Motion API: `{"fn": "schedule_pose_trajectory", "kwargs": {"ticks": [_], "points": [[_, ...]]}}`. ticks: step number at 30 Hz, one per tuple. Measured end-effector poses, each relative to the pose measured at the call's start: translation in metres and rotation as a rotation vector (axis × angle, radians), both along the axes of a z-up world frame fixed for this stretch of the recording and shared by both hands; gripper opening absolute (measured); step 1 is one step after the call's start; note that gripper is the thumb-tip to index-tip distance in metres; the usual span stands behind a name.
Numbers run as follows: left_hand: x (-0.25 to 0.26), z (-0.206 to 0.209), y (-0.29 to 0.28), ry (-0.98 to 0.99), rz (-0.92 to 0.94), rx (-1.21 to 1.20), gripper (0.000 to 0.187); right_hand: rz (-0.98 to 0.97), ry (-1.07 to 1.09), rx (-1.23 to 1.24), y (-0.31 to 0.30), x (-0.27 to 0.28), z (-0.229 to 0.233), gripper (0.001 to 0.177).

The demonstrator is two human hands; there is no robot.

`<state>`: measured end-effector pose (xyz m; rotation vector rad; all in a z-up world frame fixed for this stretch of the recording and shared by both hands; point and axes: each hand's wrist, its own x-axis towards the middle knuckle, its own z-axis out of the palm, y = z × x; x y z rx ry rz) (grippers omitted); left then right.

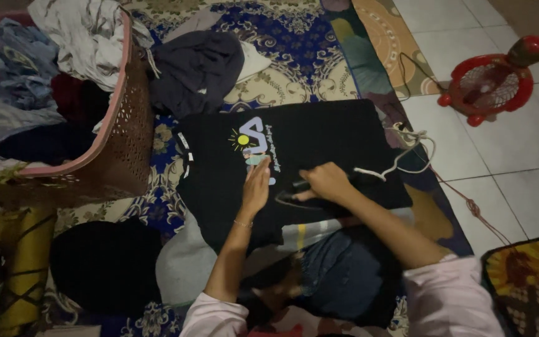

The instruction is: Ironing and folding a black t-shirt while sitting on the floor.

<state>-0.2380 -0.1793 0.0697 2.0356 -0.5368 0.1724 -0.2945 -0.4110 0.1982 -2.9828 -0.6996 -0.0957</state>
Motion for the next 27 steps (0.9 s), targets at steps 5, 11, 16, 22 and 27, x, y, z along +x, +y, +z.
{"fn": "schedule_pose_trajectory", "kwargs": {"ticks": [5, 11, 16, 22, 27], "points": [[-0.009, 0.01, 0.001, -0.079, 0.029, 0.066, 0.049, -0.048, 0.038, -0.103, -0.057, -0.003, -0.008, 0.075], [-0.024, 0.038, -0.006, -0.059, 0.075, 0.25, 0.055, -0.263, 0.076, -0.114, -0.152, -0.008, 0.001, 0.074], [-0.019, 0.034, -0.013, -0.064, 0.097, 0.463, 0.057, -0.219, 0.062, -0.149, -0.162, -0.008, -0.004, 0.079], [-0.023, 0.036, -0.013, -0.098, 0.113, 0.432, 0.059, -0.147, -0.032, -0.093, -0.119, 0.025, -0.008, 0.074], [-0.02, 0.031, -0.012, -0.088, 0.104, 0.437, 0.061, -0.074, -0.024, -0.086, -0.07, 0.068, -0.022, 0.073]]}}
